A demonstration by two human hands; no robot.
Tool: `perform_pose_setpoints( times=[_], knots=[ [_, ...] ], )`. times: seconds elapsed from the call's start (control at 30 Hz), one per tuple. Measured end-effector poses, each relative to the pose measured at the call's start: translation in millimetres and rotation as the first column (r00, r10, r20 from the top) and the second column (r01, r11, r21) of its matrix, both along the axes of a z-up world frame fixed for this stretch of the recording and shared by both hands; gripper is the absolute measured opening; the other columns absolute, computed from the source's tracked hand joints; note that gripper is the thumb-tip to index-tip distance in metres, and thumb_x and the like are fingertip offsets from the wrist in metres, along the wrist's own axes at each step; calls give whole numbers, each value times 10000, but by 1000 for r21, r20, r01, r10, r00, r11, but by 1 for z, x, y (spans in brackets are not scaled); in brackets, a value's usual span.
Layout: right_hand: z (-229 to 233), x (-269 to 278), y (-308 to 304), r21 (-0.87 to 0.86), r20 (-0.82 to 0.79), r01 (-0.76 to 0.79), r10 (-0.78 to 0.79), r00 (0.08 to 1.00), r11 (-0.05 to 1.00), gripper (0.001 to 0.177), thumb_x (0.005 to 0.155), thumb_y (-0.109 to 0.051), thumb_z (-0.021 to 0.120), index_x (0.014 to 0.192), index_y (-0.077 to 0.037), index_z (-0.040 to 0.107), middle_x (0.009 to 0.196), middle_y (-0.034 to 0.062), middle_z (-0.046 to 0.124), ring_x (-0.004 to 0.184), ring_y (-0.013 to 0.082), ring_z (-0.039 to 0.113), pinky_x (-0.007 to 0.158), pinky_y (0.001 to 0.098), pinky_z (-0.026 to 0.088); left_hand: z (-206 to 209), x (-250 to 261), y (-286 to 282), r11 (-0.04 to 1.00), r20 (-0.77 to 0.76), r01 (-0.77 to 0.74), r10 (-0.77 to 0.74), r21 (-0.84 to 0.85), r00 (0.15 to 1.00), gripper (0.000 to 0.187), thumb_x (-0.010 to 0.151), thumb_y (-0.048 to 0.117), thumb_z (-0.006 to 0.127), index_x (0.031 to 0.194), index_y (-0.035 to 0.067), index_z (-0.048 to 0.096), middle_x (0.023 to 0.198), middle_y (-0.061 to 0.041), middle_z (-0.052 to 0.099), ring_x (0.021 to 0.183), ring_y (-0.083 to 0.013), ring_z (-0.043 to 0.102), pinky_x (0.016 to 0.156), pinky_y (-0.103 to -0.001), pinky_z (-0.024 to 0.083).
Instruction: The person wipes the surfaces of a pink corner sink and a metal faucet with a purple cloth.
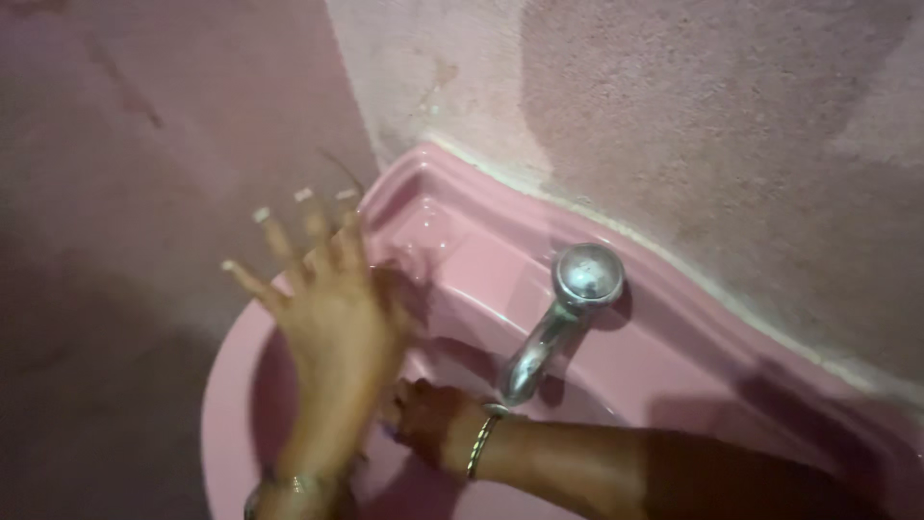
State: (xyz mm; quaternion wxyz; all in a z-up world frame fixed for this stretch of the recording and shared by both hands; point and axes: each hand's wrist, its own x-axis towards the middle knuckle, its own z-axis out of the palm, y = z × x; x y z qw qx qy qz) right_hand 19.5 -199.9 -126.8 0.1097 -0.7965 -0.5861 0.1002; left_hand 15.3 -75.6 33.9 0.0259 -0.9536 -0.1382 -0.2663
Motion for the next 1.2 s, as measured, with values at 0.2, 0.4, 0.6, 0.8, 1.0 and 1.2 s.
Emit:
perform_pose_setpoints(
  times=[0.2, 0.4, 0.6, 0.8, 1.0, 1.2],
  knots=[
    [20, 14, -6, -47, 389, 181, -149, 909, 982, 314, 876, -119, 602, 1144, 43, 625, 1090, 214, 622, 991, 333, 636, 817, 412, 570, -49, -5, 106, 846, -239, -139, 14, -514, 971, 743, 945, 419, 577, 1588, 160, 311, 1634, -180, 270, 1520, -489, 118, 1161, -742, -4],
    [37, -7, -3, 24, -87, 70, -68, 994, 997, 448, 902, -25, 554, 1343, 48, 525, 1208, 267, 564, 1060, 376, 631, 848, 450, 586, -62, -6, 115, 808, -294, -132, -53, -574, 954, 604, 955, 408, 567, 1529, 277, 429, 1666, -108, 263, 1529, -437, 175, 1181, -704, 26],
    [31, -17, -5, 162, 15, -183, 183, 983, 970, 475, 827, -2, 586, 1302, 19, 574, 1225, 273, 581, 1114, 397, 619, 845, 449, 582, -44, -11, 112, 747, -227, -100, -70, -658, 971, 521, 936, 353, 593, 1445, 246, 553, 1558, -76, 467, 1462, -323, 385, 1190, -656, 169],
    [13, 24, -5, 39, 272, 125, -131, 953, 991, 425, 823, -28, 614, 1233, 78, 570, 1179, 259, 594, 1070, 364, 628, 905, 436, 567, -38, -11, 110, 703, -122, -41, -65, -710, 990, 462, 928, 339, 611, 1368, 199, 623, 1351, -61, 673, 1196, -280, 657, 1093, -473, 430],
    [36, -12, -8, 68, -94, 98, -91, 991, 993, 363, 825, -35, 644, 1176, 46, 600, 1177, 232, 589, 1052, 360, 638, 879, 433, 571, -48, -12, 118, 712, 4, 95, -129, -696, 992, 417, 930, 267, 628, 1324, 133, 653, 1303, -101, 701, 1104, -293, 688, 986, -430, 479],
    [35, -29, -6, 207, -53, -109, 122, 991, 972, 365, 843, -46, 653, 1196, 35, 607, 1147, 245, 601, 1007, 367, 670, 809, 432, 599, -44, -7, 122, 644, -3, 87, -138, -760, 990, 441, 917, 249, 642, 1339, 119, 644, 1291, -115, 709, 1029, -297, 711, 926, -396, 538]
  ],
)
